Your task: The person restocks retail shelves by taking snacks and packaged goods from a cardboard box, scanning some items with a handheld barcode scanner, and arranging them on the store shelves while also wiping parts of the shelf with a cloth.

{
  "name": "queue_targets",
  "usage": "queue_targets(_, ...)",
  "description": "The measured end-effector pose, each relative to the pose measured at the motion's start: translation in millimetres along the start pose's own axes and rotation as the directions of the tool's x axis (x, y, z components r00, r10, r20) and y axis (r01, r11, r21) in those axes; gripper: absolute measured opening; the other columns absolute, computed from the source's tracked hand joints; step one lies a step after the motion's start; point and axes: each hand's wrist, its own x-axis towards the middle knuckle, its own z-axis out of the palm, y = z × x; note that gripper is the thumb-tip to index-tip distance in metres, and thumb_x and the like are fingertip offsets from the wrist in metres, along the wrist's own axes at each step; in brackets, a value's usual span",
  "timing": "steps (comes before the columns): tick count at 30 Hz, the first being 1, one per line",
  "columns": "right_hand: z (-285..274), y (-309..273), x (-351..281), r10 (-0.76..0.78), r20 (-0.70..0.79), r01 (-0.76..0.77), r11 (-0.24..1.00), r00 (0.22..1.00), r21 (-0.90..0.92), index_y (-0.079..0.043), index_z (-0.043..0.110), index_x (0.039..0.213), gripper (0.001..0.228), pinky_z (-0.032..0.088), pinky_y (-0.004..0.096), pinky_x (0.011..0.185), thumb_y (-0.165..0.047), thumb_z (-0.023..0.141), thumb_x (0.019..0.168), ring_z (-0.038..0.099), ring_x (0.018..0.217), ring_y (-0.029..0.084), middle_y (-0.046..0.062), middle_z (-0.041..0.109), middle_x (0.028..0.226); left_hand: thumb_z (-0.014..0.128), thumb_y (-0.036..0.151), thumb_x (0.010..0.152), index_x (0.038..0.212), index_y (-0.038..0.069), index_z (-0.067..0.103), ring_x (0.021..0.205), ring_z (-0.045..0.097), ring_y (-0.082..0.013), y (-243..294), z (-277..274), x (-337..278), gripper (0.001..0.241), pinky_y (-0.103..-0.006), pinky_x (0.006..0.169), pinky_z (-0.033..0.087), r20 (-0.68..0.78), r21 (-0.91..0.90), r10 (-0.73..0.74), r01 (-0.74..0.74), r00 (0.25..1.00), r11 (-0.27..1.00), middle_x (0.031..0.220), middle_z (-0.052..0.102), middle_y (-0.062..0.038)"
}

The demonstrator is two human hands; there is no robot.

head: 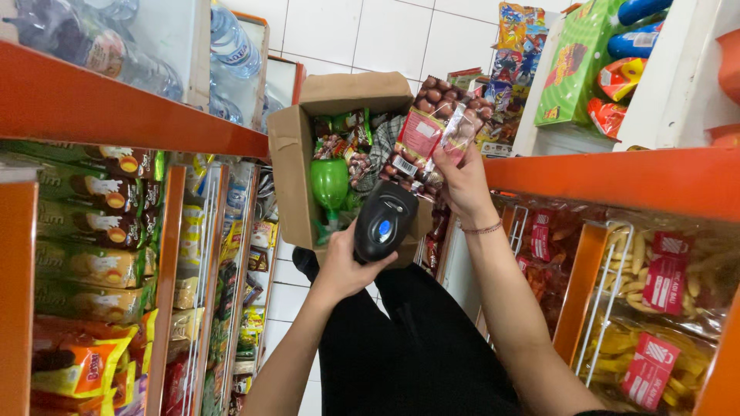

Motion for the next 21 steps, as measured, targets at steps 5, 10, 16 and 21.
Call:
queue_targets(5,5,-8,-1,0.001,0.037,0.000,0.999,0.999,-0.036,-0.001,0.051,0.137,0.041,0.054,0.034,0.103,-0.015,0.069,0.103,0.066,0.114,0.014,0.009,0.068,0.127,0.086,0.012,0.078,0.120,-0.002,0.065,0.088,0.078,-0.0199,14,1,-6,0.049,-0.0326,0.082,0.061,0.009,-0.031,-0.054,0.054,0.999,0.998,0.097,0.078,-0.013)
queue_targets(10,7,-5,1,0.012,0.019,-0.011,1.000,1.000,-0.023,0.001,0.051,0.137,0.043,0.054,0.035,0.102,-0.014,0.071,0.102,0.066,0.113,0.016,0.009,0.068,0.126,0.087,0.013,0.078,0.122,-0.002,0.063,0.090,0.079,-0.0230,16,-3,-10,0.052,-0.0345,0.083,0.061,-0.038,-0.002,-0.025,0.025,0.999,1.000,0.099,0.078,-0.014)
queue_targets(16,-5,6,3,-0.070,-0.089,0.057,0.989,0.994,-0.137,0.000,0.049,0.139,0.044,0.052,0.034,0.108,-0.008,0.071,0.101,0.064,0.119,0.015,0.008,0.065,0.132,0.078,0.016,0.081,0.137,-0.006,0.048,0.107,0.071,-0.0410,-67,-4,14,0.067,-0.0451,0.095,0.055,-0.200,0.232,-0.174,0.219,0.964,0.948,0.114,0.071,-0.027)
queue_targets(21,-25,17,-15,-0.043,-0.140,0.014,0.979,0.989,-0.204,0.000,0.050,0.139,0.044,0.051,0.034,0.109,-0.008,0.070,0.101,0.063,0.120,0.016,0.008,0.065,0.132,0.076,0.010,0.078,0.163,0.007,0.020,0.108,0.060,-0.0502,-203,2,78,0.101,-0.0547,0.092,0.051,-0.310,0.441,-0.291,0.407,0.905,0.799,0.120,0.056,-0.031)
